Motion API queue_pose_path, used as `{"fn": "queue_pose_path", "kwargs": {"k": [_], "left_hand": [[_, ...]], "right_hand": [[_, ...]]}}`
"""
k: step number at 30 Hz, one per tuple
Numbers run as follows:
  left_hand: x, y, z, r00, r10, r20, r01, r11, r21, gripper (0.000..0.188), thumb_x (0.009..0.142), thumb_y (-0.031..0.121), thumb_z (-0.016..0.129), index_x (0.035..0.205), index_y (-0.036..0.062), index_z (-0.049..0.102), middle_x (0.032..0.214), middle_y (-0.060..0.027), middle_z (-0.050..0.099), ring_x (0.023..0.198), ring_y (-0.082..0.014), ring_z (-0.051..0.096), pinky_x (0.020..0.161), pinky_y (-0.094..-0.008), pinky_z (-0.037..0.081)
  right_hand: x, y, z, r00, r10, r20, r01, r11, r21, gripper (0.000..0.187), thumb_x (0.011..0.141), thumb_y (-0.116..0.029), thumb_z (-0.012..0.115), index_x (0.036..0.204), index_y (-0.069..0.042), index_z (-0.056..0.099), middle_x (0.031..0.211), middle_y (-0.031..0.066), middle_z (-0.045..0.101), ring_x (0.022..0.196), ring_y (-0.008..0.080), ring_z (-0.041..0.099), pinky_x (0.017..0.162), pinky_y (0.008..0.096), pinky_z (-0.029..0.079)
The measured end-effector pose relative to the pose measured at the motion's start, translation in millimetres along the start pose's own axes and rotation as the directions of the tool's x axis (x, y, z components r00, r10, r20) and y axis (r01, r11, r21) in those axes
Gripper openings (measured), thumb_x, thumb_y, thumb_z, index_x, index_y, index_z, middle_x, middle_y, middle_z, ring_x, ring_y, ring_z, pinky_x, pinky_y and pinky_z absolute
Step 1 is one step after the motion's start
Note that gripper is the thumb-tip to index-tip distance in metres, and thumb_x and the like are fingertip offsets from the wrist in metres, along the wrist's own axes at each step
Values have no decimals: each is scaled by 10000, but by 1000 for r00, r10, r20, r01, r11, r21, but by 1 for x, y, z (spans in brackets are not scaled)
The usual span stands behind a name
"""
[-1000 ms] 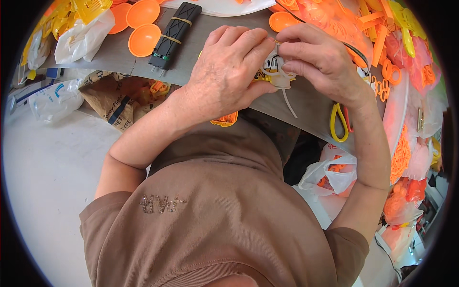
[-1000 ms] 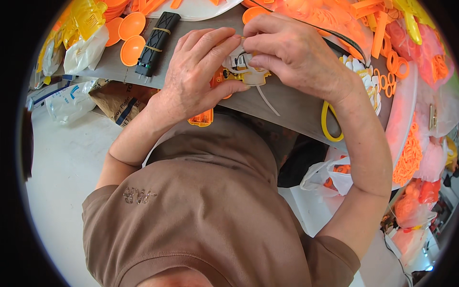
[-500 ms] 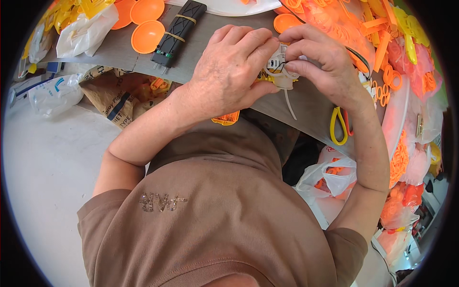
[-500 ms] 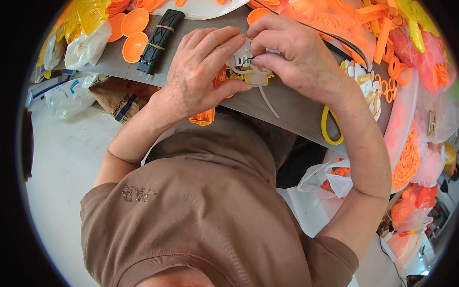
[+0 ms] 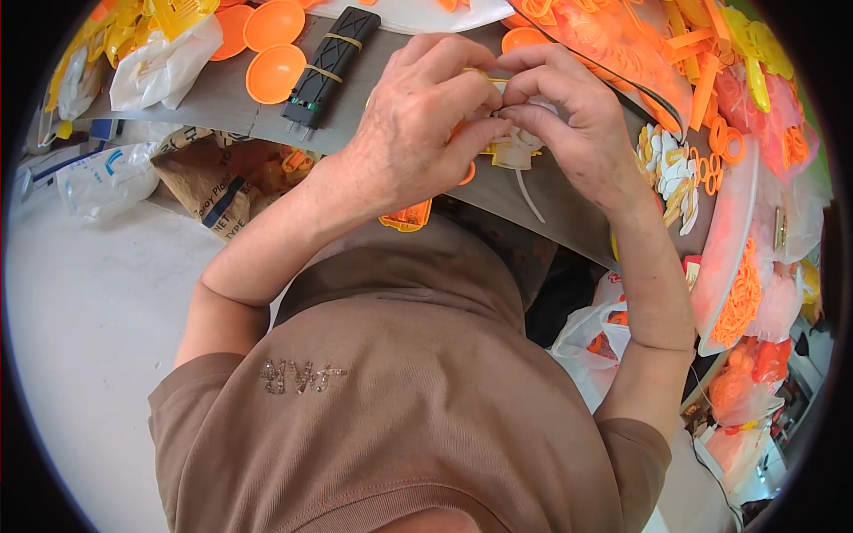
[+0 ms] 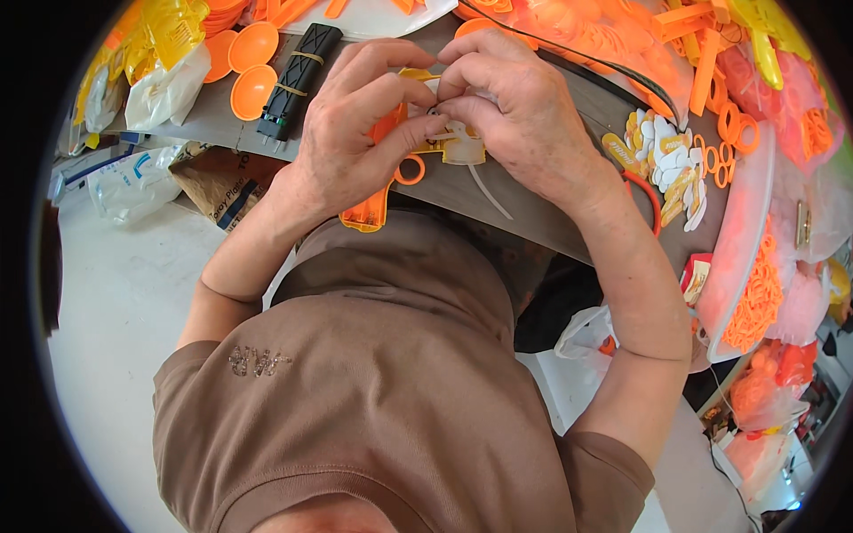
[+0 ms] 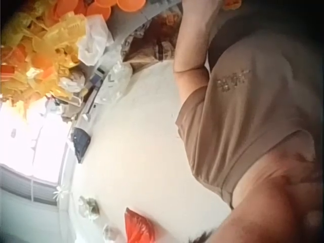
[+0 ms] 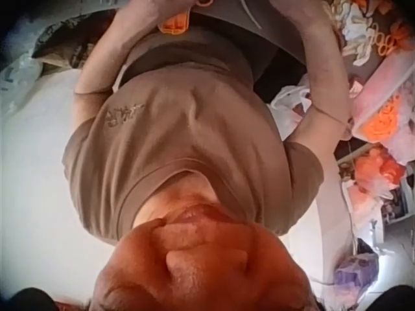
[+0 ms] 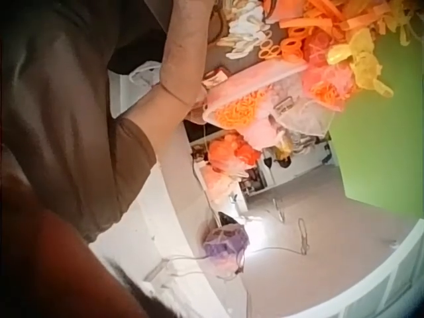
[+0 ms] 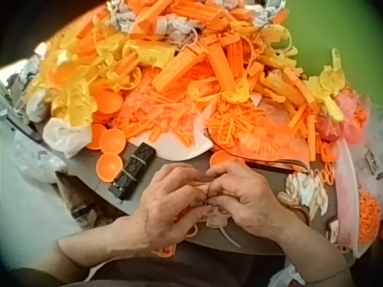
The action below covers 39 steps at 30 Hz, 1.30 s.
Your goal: Assembling plastic toy guns by connecting various internal and external components at a workbench.
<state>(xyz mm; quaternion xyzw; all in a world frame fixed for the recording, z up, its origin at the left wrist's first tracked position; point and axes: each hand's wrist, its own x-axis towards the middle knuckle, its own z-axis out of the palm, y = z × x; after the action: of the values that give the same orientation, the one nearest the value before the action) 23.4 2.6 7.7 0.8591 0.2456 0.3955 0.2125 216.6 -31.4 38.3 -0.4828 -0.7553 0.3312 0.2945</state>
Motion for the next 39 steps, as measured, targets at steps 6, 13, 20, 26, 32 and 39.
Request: {"fn": "queue_pose_path", "kwargs": {"k": [6,13,20,26,32,39], "left_hand": [[1,1,2,999,-53,2,53,999,-6,154,717,39,723,824,14,615,977,-85,614,881,-247,582,744,-331,485],[4,5,2,981,-187,59,191,979,-75,101,718,28,691,771,-3,611,970,-79,615,904,-225,582,783,-316,477],[8,8,-3,953,-265,146,285,949,-132,87,721,35,680,754,-13,615,995,-74,611,912,-187,586,803,-299,479],[5,9,-3,957,-248,149,271,949,-161,75,712,32,675,744,-7,619,989,-77,608,883,-185,592,773,-289,488],[3,7,-4,968,-206,145,228,962,-152,74,701,28,672,736,-5,616,978,-82,607,870,-191,592,759,-294,490],[1,8,-2,962,-229,146,250,956,-155,70,706,25,667,738,-4,613,960,-80,610,819,-183,597,716,-287,501]], "right_hand": [[-11,7,2,987,125,-102,-101,972,212,105,868,-9,580,961,6,625,1114,54,594,965,106,563,818,248,460],[-15,6,-3,922,364,-133,-300,887,352,130,868,-76,612,955,21,601,958,57,622,864,106,588,779,250,474],[-5,2,-14,878,455,148,-479,844,242,173,801,-78,640,945,1,586,918,23,591,827,83,554,749,243,449],[-5,3,-15,861,466,207,-509,800,317,186,777,-83,647,926,5,579,908,26,587,839,87,550,763,245,445],[-8,0,-14,831,512,218,-556,752,354,176,759,-86,667,889,-5,581,994,65,603,842,98,548,778,256,447],[-10,0,-10,822,531,205,-564,711,419,117,747,-74,679,808,-13,599,1052,95,608,838,107,548,780,261,444]]}}
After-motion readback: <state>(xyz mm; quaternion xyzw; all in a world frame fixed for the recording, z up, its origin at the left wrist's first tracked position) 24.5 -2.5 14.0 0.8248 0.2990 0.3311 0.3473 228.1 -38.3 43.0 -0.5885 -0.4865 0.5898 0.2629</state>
